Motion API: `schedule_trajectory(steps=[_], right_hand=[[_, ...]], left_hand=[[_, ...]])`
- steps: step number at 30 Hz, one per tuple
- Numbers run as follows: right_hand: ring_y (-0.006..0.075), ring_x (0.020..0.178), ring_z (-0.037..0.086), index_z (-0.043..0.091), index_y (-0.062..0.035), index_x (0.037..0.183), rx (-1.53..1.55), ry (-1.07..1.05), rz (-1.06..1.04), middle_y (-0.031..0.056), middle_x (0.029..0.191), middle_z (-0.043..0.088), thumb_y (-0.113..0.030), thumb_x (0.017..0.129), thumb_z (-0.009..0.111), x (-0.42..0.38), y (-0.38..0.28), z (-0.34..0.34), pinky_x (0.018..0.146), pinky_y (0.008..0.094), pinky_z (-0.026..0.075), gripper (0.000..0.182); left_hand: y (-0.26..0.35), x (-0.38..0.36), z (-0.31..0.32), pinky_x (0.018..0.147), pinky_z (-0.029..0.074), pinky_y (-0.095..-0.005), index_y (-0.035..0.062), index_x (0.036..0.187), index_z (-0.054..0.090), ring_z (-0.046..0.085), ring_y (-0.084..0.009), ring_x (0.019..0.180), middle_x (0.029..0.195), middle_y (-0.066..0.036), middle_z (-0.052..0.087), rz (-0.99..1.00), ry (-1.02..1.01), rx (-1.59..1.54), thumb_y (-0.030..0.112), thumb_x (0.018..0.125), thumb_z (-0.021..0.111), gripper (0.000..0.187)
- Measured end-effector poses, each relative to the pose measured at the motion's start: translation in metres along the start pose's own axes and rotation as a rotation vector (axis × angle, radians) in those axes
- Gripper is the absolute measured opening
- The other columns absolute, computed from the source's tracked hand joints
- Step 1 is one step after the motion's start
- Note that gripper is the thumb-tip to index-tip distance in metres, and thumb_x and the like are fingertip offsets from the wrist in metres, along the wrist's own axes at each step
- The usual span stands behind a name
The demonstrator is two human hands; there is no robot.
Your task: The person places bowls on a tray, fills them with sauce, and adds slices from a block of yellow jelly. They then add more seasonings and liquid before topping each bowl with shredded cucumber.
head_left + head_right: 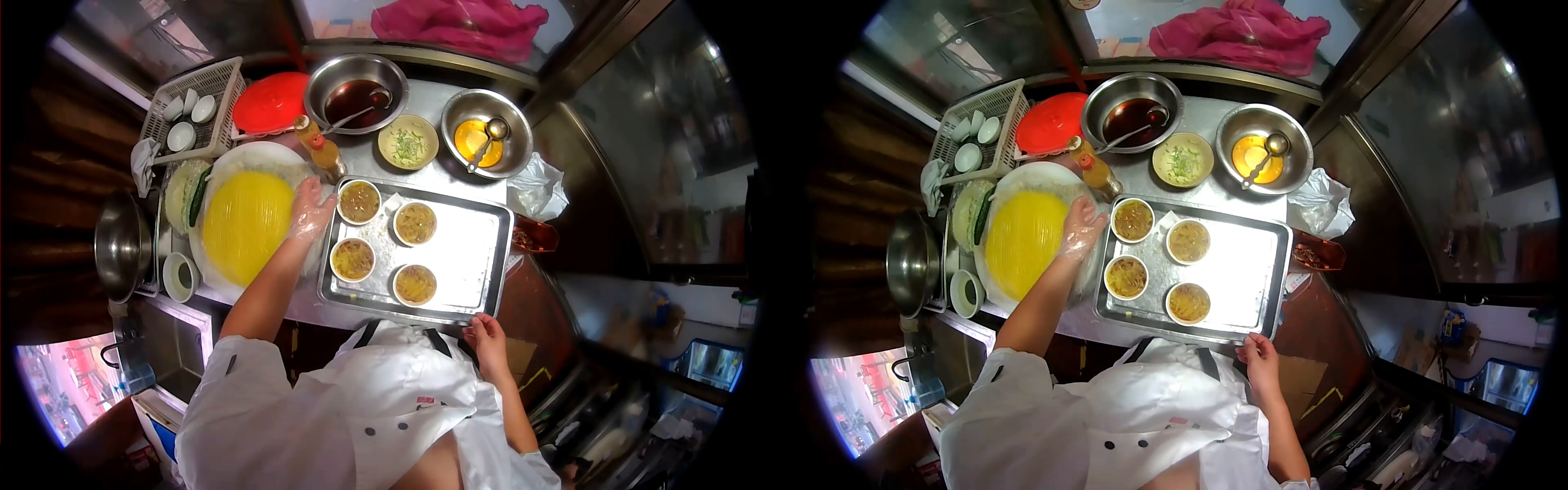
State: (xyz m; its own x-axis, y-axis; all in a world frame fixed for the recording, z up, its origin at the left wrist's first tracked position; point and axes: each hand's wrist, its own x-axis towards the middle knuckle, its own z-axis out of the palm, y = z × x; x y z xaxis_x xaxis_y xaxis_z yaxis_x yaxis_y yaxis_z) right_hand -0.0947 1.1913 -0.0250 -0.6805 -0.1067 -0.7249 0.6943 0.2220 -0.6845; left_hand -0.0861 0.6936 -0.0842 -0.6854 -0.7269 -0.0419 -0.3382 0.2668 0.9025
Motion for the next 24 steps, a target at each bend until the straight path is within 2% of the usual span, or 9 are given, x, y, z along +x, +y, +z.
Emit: schedule_trajectory(steps=[5,8,12,14,16,18,21,23,24], right_hand=[[0.0156,0.089,0.068,0.058,0.0004,0.128,-0.080,-0.035,-0.015,0.0080,0.108,0.065,-0.021,0.102,0.064,0.013,-0.028,0.027,0.079,0.0278,0.055,0.034],[0.0160,0.090,0.068,0.057,0.0012,0.128,-0.109,-0.056,-0.023,0.0085,0.112,0.065,-0.021,0.103,0.064,0.022,-0.038,0.041,0.080,0.0286,0.054,0.035],[0.0158,0.089,0.068,0.057,0.0010,0.129,-0.143,-0.103,-0.018,0.0081,0.112,0.065,-0.023,0.103,0.064,0.025,-0.038,0.044,0.079,0.0284,0.054,0.036],[0.0155,0.089,0.067,0.058,0.0007,0.129,-0.136,-0.129,-0.037,0.0075,0.110,0.065,-0.023,0.103,0.064,0.032,-0.042,0.042,0.079,0.0281,0.054,0.036],[0.0164,0.090,0.067,0.058,-0.0007,0.128,-0.126,-0.121,0.003,0.0055,0.108,0.066,-0.021,0.103,0.063,0.031,-0.035,0.034,0.079,0.0295,0.055,0.033],[0.0149,0.087,0.065,0.059,-0.0011,0.123,-0.104,-0.101,0.028,0.0047,0.104,0.066,-0.020,0.104,0.062,0.029,-0.033,0.028,0.079,0.0290,0.054,0.028],[0.0136,0.084,0.063,0.059,-0.0017,0.119,-0.052,-0.116,0.040,0.0043,0.101,0.065,-0.019,0.104,0.061,0.037,-0.016,0.012,0.078,0.0285,0.054,0.023],[0.0136,0.083,0.066,0.060,-0.0010,0.125,-0.026,-0.135,0.025,0.0029,0.099,0.065,-0.019,0.102,0.063,0.039,-0.010,0.001,0.076,0.0264,0.055,0.029],[0.0133,0.083,0.067,0.060,-0.0013,0.124,0.014,-0.147,0.000,0.0025,0.099,0.065,-0.017,0.102,0.063,0.038,-0.008,-0.006,0.075,0.0251,0.055,0.027]], left_hand=[[-0.025,0.048,0.040,0.103,0.047,-0.0453,-0.0030,0.138,0.045,0.059,-0.0377,0.122,0.132,-0.026,0.058,0.087,0.130,0.017,0.028,0.073,0.090,0.085],[-0.012,0.061,0.051,0.100,0.050,-0.0425,-0.0023,0.137,0.046,0.065,-0.0349,0.113,0.121,-0.023,0.065,-0.046,0.252,-0.020,0.027,0.073,0.090,0.083],[0.008,0.070,0.035,0.099,0.050,-0.0412,-0.0024,0.137,0.047,0.066,-0.0316,0.114,0.123,-0.022,0.066,-0.182,0.152,-0.058,0.025,0.073,0.091,0.082],[0.028,0.066,0.004,0.098,0.052,-0.0405,-0.0025,0.133,0.052,0.067,-0.0296,0.113,0.121,-0.018,0.068,-0.105,0.083,-0.056,0.024,0.078,0.088,0.070],[0.062,0.053,-0.025,0.094,0.054,-0.0396,-0.0016,0.128,0.058,0.068,-0.0277,0.108,0.113,-0.014,0.071,0.317,0.205,-0.388,0.021,0.084,0.083,0.056],[0.148,0.024,-0.076,0.087,0.056,-0.0370,0.0001,0.128,0.058,0.069,-0.0246,0.099,0.103,-0.010,0.071,0.072,0.170,-0.349,0.016,0.087,0.079,0.049],[0.156,0.011,-0.079,0.081,0.056,-0.0340,-0.0002,0.126,0.058,0.067,-0.0199,0.092,0.101,-0.009,0.070,0.063,0.221,-0.523,0.015,0.088,0.077,0.045],[0.203,-0.012,-0.078,0.070,0.056,-0.0357,0.0042,0.116,0.059,0.068,-0.0212,0.084,0.094,-0.011,0.069,-0.178,-0.144,-0.170,0.027,0.081,0.080,0.046],[0.195,-0.012,-0.073,0.072,0.056,-0.0387,0.0029,0.114,0.059,0.070,-0.0249,0.085,0.095,-0.015,0.069,0.093,-0.218,0.262,0.027,0.079,0.080,0.047]])
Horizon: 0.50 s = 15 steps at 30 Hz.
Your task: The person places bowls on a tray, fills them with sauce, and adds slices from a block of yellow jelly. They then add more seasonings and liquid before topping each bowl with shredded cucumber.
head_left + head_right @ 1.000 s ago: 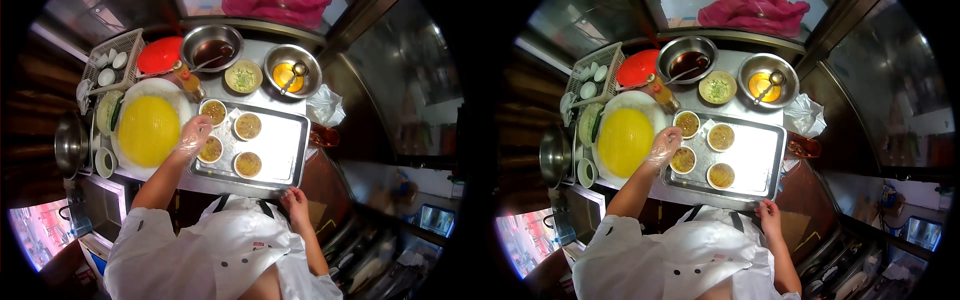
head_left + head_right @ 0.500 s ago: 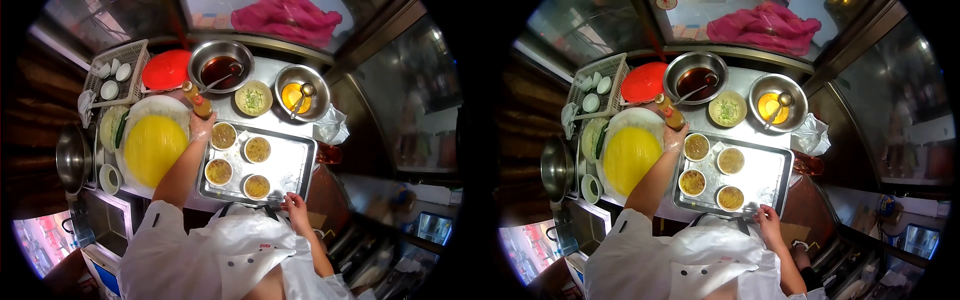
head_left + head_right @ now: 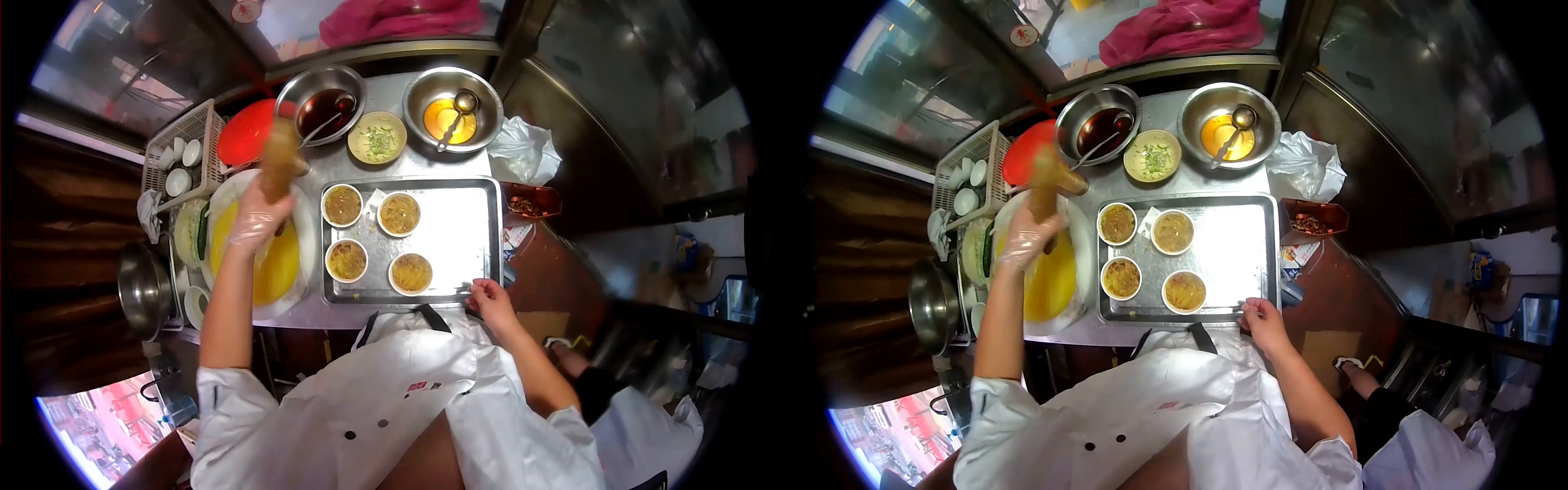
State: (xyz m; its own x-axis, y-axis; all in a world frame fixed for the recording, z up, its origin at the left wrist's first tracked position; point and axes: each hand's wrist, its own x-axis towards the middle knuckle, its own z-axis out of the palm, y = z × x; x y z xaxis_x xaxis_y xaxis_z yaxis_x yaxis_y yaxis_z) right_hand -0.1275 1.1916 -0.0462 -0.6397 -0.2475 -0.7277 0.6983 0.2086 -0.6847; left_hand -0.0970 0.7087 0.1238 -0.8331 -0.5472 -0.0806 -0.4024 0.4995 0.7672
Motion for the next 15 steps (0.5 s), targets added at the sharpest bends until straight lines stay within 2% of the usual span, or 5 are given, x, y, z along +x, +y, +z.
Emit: schedule_trajectory(steps=[1,2,4,8,15], right_hand=[[0.0133,0.083,0.067,0.060,-0.0013,0.124,0.011,-0.008,-0.006,0.0025,0.099,0.065,-0.017,0.102,0.063,-0.003,0.004,-0.008,0.075,0.0251,0.055,0.027],[0.0133,0.083,0.067,0.060,-0.0014,0.123,0.038,0.000,-0.020,0.0026,0.099,0.065,-0.016,0.103,0.062,-0.006,0.008,-0.018,0.074,0.0252,0.055,0.026],[0.0136,0.083,0.067,0.061,-0.0016,0.121,0.057,0.028,-0.028,0.0030,0.099,0.066,-0.016,0.103,0.060,-0.010,0.023,-0.039,0.074,0.0264,0.056,0.023],[0.0123,0.080,0.067,0.062,-0.0029,0.116,0.110,0.065,0.002,0.0029,0.094,0.067,-0.016,0.102,0.061,-0.014,0.081,-0.091,0.070,0.0251,0.055,0.019],[0.0134,0.073,0.063,0.064,-0.0059,0.105,0.169,0.276,0.162,0.0022,0.088,0.065,-0.017,0.101,0.063,-0.024,0.224,-0.194,0.064,0.0278,0.052,0.012]], left_hand=[[-0.005,0.003,0.006,0.074,0.056,-0.0416,0.0015,0.113,0.058,0.071,-0.0285,0.086,0.095,-0.018,0.070,0.229,-0.056,0.457,0.027,0.077,0.080,0.049],[0.013,0.001,0.012,0.074,0.056,-0.0416,0.0015,0.113,0.058,0.071,-0.0285,0.086,0.095,-0.018,0.070,0.235,-0.052,0.469,0.027,0.077,0.080,0.049],[0.053,-0.003,0.036,0.080,0.056,-0.0459,0.0008,0.106,0.061,0.072,-0.0349,0.089,0.096,-0.023,0.071,0.219,-0.385,1.011,0.023,0.082,0.073,0.035],[0.070,0.008,0.099,0.075,0.057,-0.0468,0.0050,0.096,0.068,0.073,-0.0343,0.087,0.085,-0.016,0.073,0.433,-0.431,1.437,0.018,0.090,0.063,0.015],[0.112,0.003,0.155,0.082,0.059,-0.0397,0.0089,0.096,0.078,0.075,-0.0303,0.092,0.096,-0.012,0.077,0.407,-0.635,1.655,0.029,0.086,0.069,0.024]])
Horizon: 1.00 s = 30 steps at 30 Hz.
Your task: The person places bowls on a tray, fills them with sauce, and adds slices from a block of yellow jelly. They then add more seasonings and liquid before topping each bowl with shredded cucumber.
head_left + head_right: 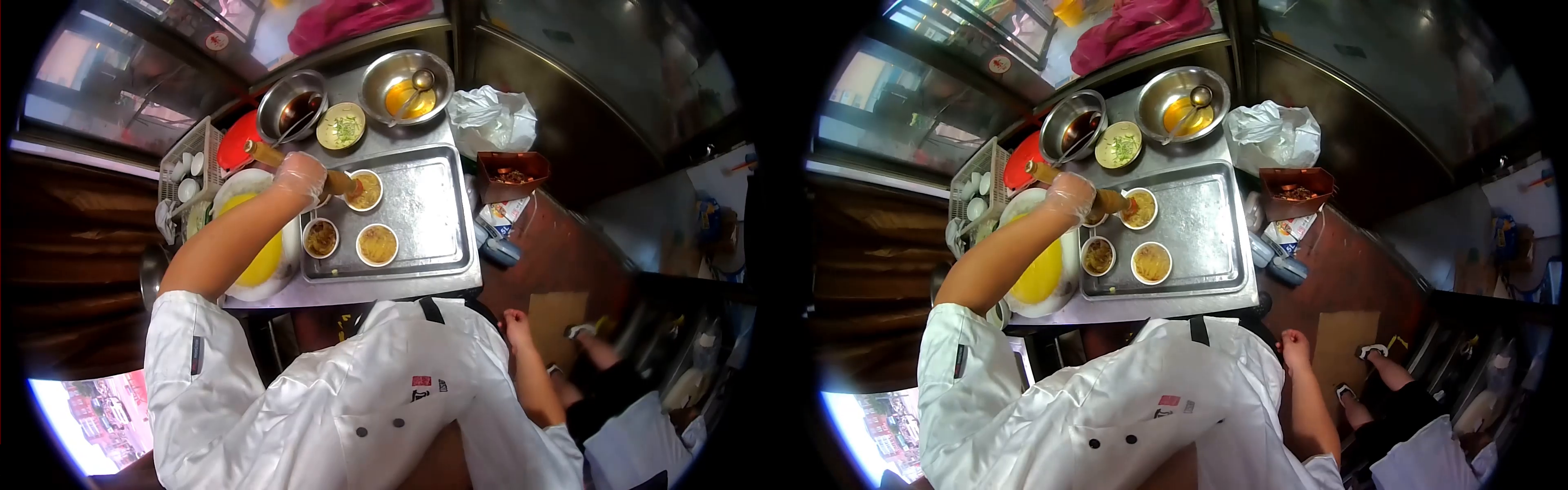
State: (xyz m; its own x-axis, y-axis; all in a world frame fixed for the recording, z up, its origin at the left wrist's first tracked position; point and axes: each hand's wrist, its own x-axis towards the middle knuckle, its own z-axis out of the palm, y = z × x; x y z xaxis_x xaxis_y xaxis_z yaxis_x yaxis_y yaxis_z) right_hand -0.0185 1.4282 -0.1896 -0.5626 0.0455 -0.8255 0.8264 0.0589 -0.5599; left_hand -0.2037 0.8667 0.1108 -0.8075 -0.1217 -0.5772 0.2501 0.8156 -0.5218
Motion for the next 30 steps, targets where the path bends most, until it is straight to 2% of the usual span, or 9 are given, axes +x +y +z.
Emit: schedule_trajectory(steps=[3,6,9,12,15,18,20,24,30], right_hand=[[0.0141,0.072,0.061,0.065,-0.0065,0.097,-0.101,0.053,-0.011,0.0019,0.083,0.063,-0.019,0.099,0.066,0.022,0.061,-0.048,0.064,0.0305,0.051,0.013],[0.0142,0.070,0.058,0.064,-0.0073,0.092,-0.260,0.101,0.039,0.0017,0.080,0.063,-0.020,0.098,0.066,0.008,0.063,-0.075,0.066,0.0319,0.051,0.015],[0.0145,0.069,0.059,0.063,-0.0074,0.092,-0.219,0.074,0.116,0.0024,0.080,0.063,-0.021,0.098,0.064,0.040,0.101,-0.114,0.061,0.0314,0.050,0.015],[0.0164,0.066,0.060,0.062,-0.0071,0.094,-0.277,0.108,0.146,0.0037,0.080,0.063,-0.020,0.101,0.059,0.078,0.128,-0.146,0.056,0.0324,0.050,0.015],[0.0184,0.062,0.062,0.060,-0.0066,0.096,-0.184,0.092,0.141,0.0052,0.079,0.063,-0.020,0.103,0.056,0.076,0.103,-0.152,0.052,0.0333,0.051,0.016],[0.0193,0.063,0.062,0.060,-0.0062,0.097,-0.246,0.060,0.088,0.0066,0.082,0.064,-0.020,0.103,0.054,0.097,0.095,-0.161,0.054,0.0334,0.054,0.016],[0.0192,0.064,0.063,0.060,-0.0064,0.097,-0.246,0.039,0.093,0.0067,0.082,0.064,-0.020,0.103,0.054,0.102,0.083,-0.159,0.055,0.0332,0.054,0.016],[0.0189,0.065,0.062,0.060,-0.0072,0.096,-0.255,0.002,0.103,0.0062,0.082,0.063,-0.021,0.104,0.055,0.109,0.057,-0.148,0.057,0.0324,0.054,0.016],[0.0178,0.065,0.059,0.058,-0.0096,0.094,-0.163,-0.047,0.101,0.0041,0.080,0.060,-0.021,0.103,0.059,0.105,0.041,-0.128,0.057,0.0321,0.052,0.014]], left_hand=[[0.005,-0.005,-0.005,0.082,0.058,-0.0391,0.0102,0.095,0.080,0.074,-0.0293,0.095,0.098,-0.012,0.077,-0.051,-0.019,-0.062,0.027,0.085,0.070,0.021],[0.007,-0.010,-0.006,0.083,0.058,-0.0389,0.0105,0.097,0.079,0.074,-0.0288,0.097,0.098,-0.013,0.077,-0.106,0.011,-0.106,0.024,0.085,0.069,0.021],[0.016,-0.022,-0.010,0.083,0.058,-0.0398,0.0101,0.097,0.079,0.074,-0.0291,0.096,0.098,-0.014,0.076,-0.158,-0.040,-0.103,0.021,0.086,0.068,0.019],[0.018,-0.028,0.012,0.084,0.058,-0.0401,0.0096,0.096,0.079,0.074,-0.0296,0.097,0.100,-0.015,0.076,-0.164,0.008,-0.148,0.019,0.087,0.066,0.018],[0.026,-0.039,0.024,0.084,0.058,-0.0406,0.0086,0.097,0.078,0.074,-0.0304,0.097,0.099,-0.016,0.076,-0.240,0.032,-0.152,0.018,0.088,0.065,0.018],[0.040,-0.069,0.018,0.084,0.058,-0.0410,0.0076,0.097,0.078,0.074,-0.0308,0.098,0.099,-0.016,0.076,-0.220,-0.074,-0.137,0.018,0.088,0.065,0.018],[0.060,-0.089,0.005,0.078,0.059,-0.0433,0.0067,0.096,0.076,0.074,-0.0326,0.092,0.098,-0.016,0.076,-0.117,-0.156,-0.167,0.015,0.091,0.058,0.021],[0.091,-0.105,0.011,0.078,0.059,-0.0436,0.0079,0.095,0.076,0.075,-0.0318,0.091,0.097,-0.014,0.076,-0.019,-0.145,-0.151,0.018,0.092,0.059,0.020],[0.096,-0.114,0.018,0.078,0.059,-0.0438,0.0067,0.094,0.077,0.075,-0.0322,0.091,0.096,-0.015,0.076,-0.086,-0.151,-0.199,0.017,0.092,0.060,0.020]])
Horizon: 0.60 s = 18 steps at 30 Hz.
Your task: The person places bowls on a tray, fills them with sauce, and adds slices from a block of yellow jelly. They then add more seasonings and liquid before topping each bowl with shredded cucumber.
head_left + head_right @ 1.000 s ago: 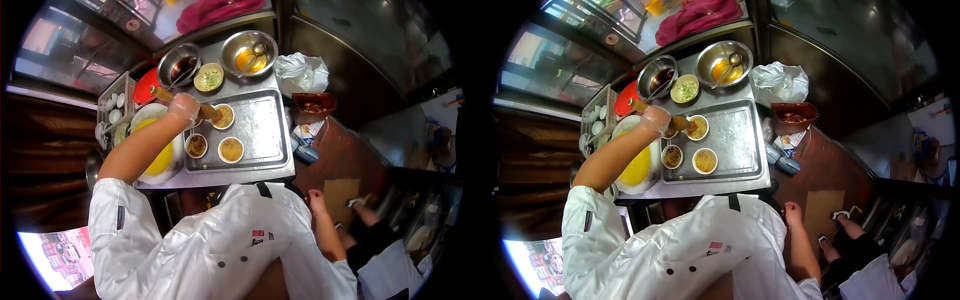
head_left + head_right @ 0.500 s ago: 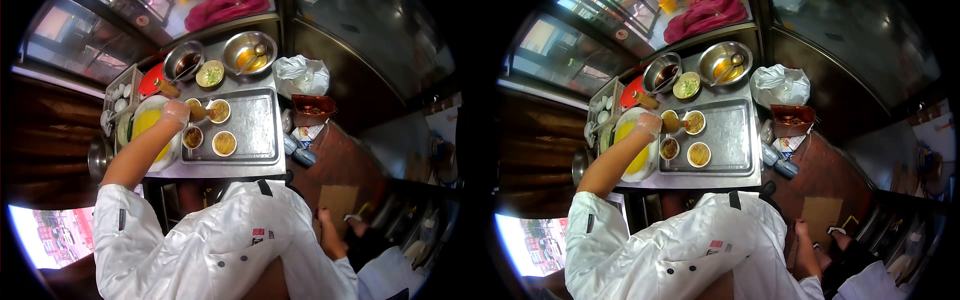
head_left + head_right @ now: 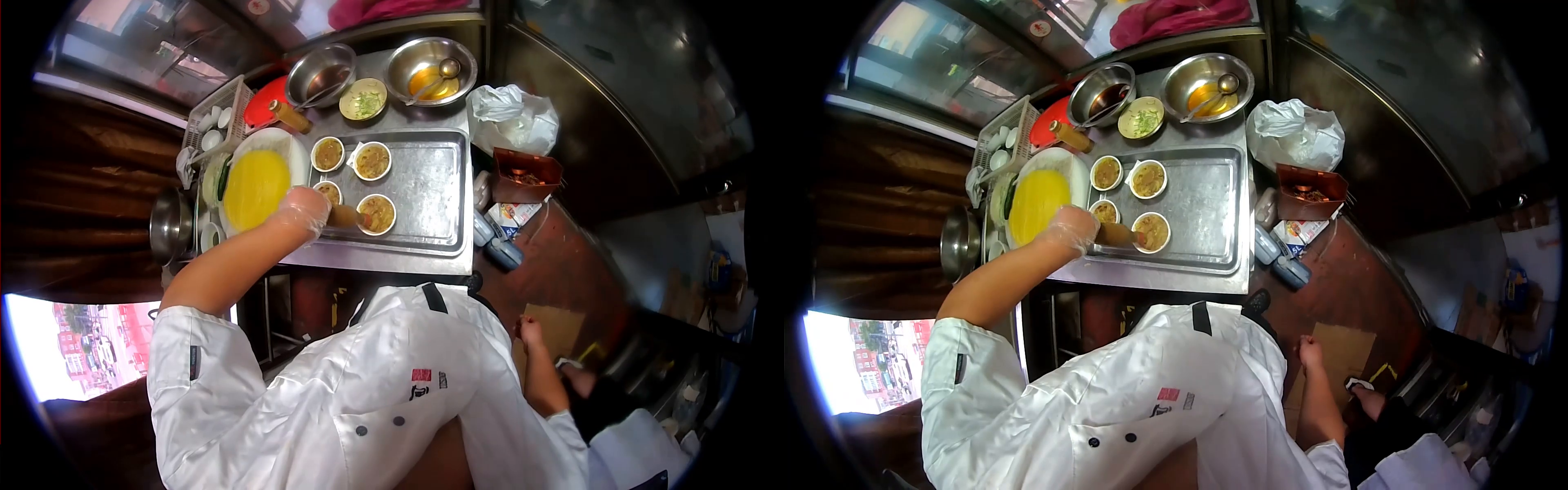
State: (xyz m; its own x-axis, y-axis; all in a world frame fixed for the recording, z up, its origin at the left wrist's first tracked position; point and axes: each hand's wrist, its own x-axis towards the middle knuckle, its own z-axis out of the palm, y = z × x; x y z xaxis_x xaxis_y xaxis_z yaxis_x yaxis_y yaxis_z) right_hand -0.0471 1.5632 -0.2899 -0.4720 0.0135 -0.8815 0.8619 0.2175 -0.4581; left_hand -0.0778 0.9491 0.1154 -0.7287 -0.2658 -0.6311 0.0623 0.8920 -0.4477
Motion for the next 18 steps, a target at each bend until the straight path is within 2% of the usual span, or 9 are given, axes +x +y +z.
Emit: schedule_trajectory(steps=[5,8,10,14,16,18], right_hand=[[0.0179,0.063,0.057,0.055,-0.0109,0.092,-0.092,0.009,0.026,0.0034,0.077,0.058,-0.020,0.103,0.058,0.000,0.012,0.003,0.056,0.0329,0.052,0.015],[0.0186,0.063,0.057,0.054,-0.0105,0.093,-0.104,-0.015,0.060,0.0042,0.078,0.059,-0.020,0.103,0.057,0.009,0.027,0.000,0.056,0.0335,0.052,0.014],[0.0189,0.062,0.057,0.054,-0.0102,0.094,-0.080,-0.003,0.082,0.0048,0.079,0.059,-0.020,0.103,0.057,0.010,0.033,0.003,0.056,0.0338,0.052,0.014],[0.0200,0.064,0.059,0.055,-0.0099,0.095,-0.143,0.044,0.068,0.0064,0.079,0.060,-0.021,0.103,0.057,0.001,0.023,0.015,0.055,0.0345,0.052,0.013],[0.0205,0.064,0.061,0.055,-0.0097,0.095,-0.159,0.059,0.060,0.0070,0.078,0.060,-0.020,0.103,0.057,-0.002,0.015,0.027,0.055,0.0348,0.052,0.013],[0.0206,0.066,0.062,0.058,-0.0078,0.098,-0.128,0.079,0.026,0.0072,0.079,0.062,-0.021,0.103,0.058,-0.003,0.015,0.039,0.056,0.0352,0.053,0.014]], left_hand=[[-0.010,0.003,0.028,0.077,0.059,-0.0446,0.0058,0.095,0.075,0.075,-0.0332,0.088,0.094,-0.018,0.076,-0.081,0.017,-0.043,0.017,0.092,0.059,0.020],[-0.030,-0.008,0.039,0.076,0.058,-0.0449,0.0052,0.099,0.073,0.075,-0.0337,0.087,0.094,-0.019,0.075,-0.103,0.084,-0.043,0.017,0.091,0.059,0.020],[-0.045,-0.017,0.042,0.077,0.058,-0.0451,0.0044,0.103,0.071,0.075,-0.0344,0.087,0.094,-0.019,0.075,-0.186,0.090,-0.083,0.018,0.090,0.060,0.021],[-0.080,-0.017,0.068,0.078,0.058,-0.0441,0.0057,0.102,0.073,0.074,-0.0350,0.089,0.096,-0.018,0.075,-0.245,0.102,-0.082,0.019,0.089,0.062,0.021],[-0.092,-0.019,0.073,0.080,0.058,-0.0431,0.0072,0.101,0.075,0.074,-0.0345,0.092,0.100,-0.017,0.075,-0.214,0.001,-0.057,0.019,0.089,0.062,0.021],[-0.103,-0.018,0.075,0.080,0.058,-0.0429,0.0078,0.101,0.076,0.074,-0.0341,0.093,0.101,-0.016,0.075,-0.205,-0.001,-0.093,0.019,0.089,0.063,0.021]])
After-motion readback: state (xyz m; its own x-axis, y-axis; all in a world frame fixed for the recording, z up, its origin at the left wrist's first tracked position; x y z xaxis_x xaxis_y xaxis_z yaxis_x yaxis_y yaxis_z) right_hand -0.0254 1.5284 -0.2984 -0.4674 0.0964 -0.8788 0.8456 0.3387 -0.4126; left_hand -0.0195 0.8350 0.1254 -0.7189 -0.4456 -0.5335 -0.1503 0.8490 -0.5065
